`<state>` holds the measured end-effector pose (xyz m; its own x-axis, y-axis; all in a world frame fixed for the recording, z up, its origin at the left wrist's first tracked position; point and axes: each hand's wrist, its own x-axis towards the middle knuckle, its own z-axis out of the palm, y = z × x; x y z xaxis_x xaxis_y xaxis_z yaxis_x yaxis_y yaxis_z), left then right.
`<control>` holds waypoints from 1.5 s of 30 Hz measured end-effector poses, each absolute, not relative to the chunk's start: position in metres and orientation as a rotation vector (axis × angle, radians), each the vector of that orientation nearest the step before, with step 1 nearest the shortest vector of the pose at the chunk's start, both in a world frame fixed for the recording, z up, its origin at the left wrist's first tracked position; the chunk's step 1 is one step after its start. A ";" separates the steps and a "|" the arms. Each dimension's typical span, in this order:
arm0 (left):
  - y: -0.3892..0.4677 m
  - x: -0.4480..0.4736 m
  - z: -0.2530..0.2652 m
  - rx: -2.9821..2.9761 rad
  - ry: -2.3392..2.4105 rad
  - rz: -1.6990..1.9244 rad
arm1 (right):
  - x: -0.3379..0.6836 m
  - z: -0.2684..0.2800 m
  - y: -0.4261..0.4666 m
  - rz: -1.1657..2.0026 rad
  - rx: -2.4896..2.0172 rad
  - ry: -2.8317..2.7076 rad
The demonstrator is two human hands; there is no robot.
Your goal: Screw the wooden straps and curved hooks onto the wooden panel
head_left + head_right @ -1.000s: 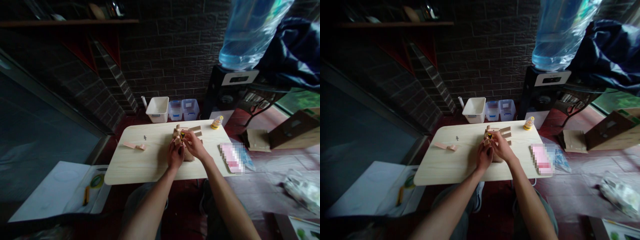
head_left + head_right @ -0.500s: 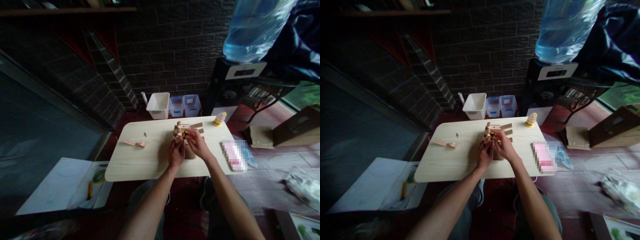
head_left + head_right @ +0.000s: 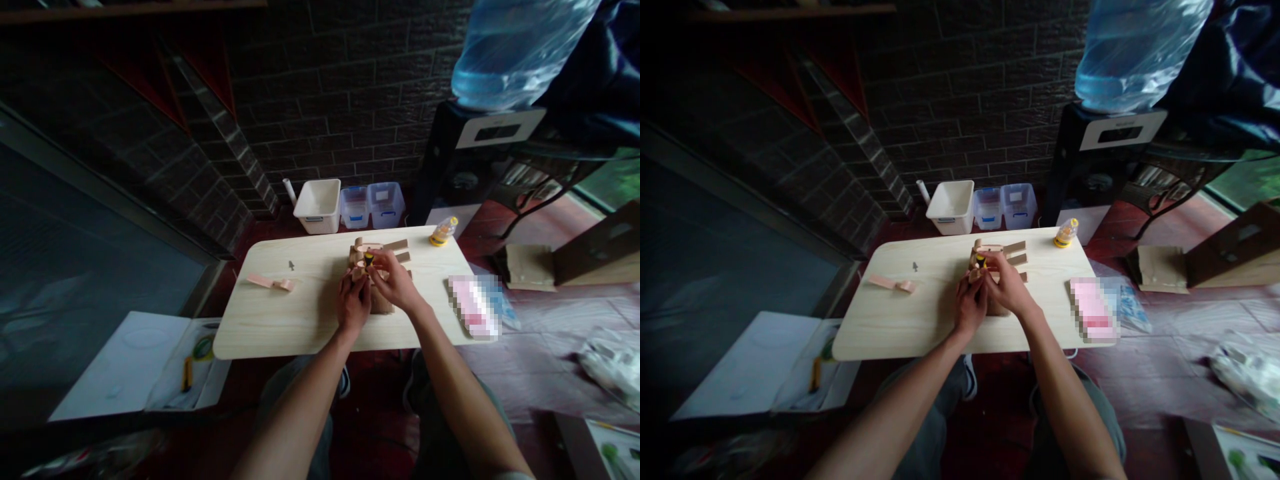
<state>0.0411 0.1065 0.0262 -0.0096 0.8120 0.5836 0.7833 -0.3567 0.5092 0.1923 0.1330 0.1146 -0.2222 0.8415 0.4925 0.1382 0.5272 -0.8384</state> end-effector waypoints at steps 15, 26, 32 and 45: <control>0.106 0.044 0.029 2.182 1.758 1.338 | 0.189 0.115 0.136 0.788 -0.846 -1.680; 0.105 0.044 0.028 2.208 1.766 1.343 | 0.192 0.125 0.138 0.789 -0.829 -1.742; 0.107 0.042 0.024 2.221 1.750 1.317 | 0.189 0.120 0.139 0.787 -0.814 -1.731; 0.108 0.042 0.024 2.203 1.782 1.298 | 0.196 0.114 0.138 0.847 -0.805 -1.706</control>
<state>0.0418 0.1078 0.0236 -0.0007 0.8185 0.5745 0.7976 -0.3460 0.4940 0.1962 0.1380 0.1142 -0.2528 0.8345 0.4895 0.1140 0.5281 -0.8415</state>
